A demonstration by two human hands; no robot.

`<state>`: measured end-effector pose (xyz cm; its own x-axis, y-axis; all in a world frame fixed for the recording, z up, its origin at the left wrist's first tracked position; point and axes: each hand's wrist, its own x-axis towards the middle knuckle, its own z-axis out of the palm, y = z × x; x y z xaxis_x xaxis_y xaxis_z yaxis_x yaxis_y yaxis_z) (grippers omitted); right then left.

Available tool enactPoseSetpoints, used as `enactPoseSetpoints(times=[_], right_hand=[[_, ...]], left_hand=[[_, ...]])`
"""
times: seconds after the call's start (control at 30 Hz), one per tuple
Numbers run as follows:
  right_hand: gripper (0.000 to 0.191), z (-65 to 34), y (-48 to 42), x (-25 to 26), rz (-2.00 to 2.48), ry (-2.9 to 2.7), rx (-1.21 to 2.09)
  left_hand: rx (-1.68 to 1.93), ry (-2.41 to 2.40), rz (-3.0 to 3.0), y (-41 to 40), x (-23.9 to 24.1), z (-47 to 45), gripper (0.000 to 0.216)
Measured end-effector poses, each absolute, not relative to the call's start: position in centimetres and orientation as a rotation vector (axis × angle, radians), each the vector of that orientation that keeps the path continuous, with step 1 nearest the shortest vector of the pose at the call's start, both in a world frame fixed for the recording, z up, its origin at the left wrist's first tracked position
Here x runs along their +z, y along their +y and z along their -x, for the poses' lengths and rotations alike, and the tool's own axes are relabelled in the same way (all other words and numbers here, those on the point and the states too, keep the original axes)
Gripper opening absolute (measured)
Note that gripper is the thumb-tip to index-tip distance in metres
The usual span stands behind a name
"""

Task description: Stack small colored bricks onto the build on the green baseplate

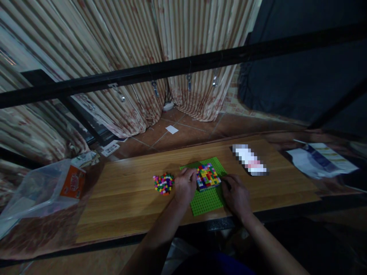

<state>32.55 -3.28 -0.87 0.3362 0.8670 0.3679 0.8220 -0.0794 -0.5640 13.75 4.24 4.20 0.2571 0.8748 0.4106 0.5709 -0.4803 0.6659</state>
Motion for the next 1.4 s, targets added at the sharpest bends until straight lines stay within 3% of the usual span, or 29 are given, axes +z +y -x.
enactPoseSetpoints(times=[0.67,0.97,1.4], right_hand=[[0.028,-32.5,-3.3,-0.9,1.887,-1.505,0.075],[0.03,-32.6,-3.3,-0.8,1.899,-1.497,0.06],[0.03,-33.0,-3.3,-1.3,1.896,-1.499,0.018]], left_hand=[[0.939,1.307,-2.536,4.3,3.0,-13.2,0.028],[0.978,1.27,-2.403,3.7,3.7,-12.7,0.029],[1.015,1.605,-2.137,-0.2,2.9,-1.4,0.019]])
